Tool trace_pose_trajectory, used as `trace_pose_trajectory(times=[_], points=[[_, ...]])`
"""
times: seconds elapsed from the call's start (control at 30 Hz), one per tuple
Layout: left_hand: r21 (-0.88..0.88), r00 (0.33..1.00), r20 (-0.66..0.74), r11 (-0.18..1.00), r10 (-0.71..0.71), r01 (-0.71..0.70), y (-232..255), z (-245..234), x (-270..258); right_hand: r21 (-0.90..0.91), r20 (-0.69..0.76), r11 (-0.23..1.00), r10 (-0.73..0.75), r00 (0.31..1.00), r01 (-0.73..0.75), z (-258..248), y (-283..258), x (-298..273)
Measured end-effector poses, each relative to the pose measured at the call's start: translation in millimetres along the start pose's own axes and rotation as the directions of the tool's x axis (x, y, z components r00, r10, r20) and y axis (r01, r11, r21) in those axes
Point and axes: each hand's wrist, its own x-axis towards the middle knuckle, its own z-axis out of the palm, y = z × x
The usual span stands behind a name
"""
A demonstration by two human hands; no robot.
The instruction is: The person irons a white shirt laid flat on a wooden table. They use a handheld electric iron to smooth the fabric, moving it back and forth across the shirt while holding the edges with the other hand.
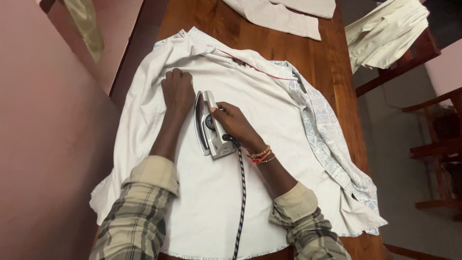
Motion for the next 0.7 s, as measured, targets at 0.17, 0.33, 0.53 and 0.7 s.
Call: trace_pose_trajectory(times=[0.17,0.33,0.53,0.7], points=[[-0.104,0.988,-0.049,0.983,0.147,-0.151,-4.7,-23.2,-6.1,0.12,0.021,0.991,-0.054,0.998,0.051,0.8,-6.4,7.5],[-0.145,0.981,0.079,0.976,0.177,-0.164,-13.6,-32.2,-5.4,0.22,-0.008,0.975,-0.006,1.0,0.007,-2.3,-12.0,13.5],[-0.114,0.967,0.206,0.985,0.148,-0.127,-15.5,-31.9,-2.5,0.183,-0.103,0.983,-0.003,0.995,0.022,-18.4,5.7,2.9],[-0.113,0.966,0.218,0.987,0.137,-0.115,-12.1,-37.5,-3.0,0.181,-0.18,0.983,-0.006,0.984,0.039,-40.0,10.2,6.0]])
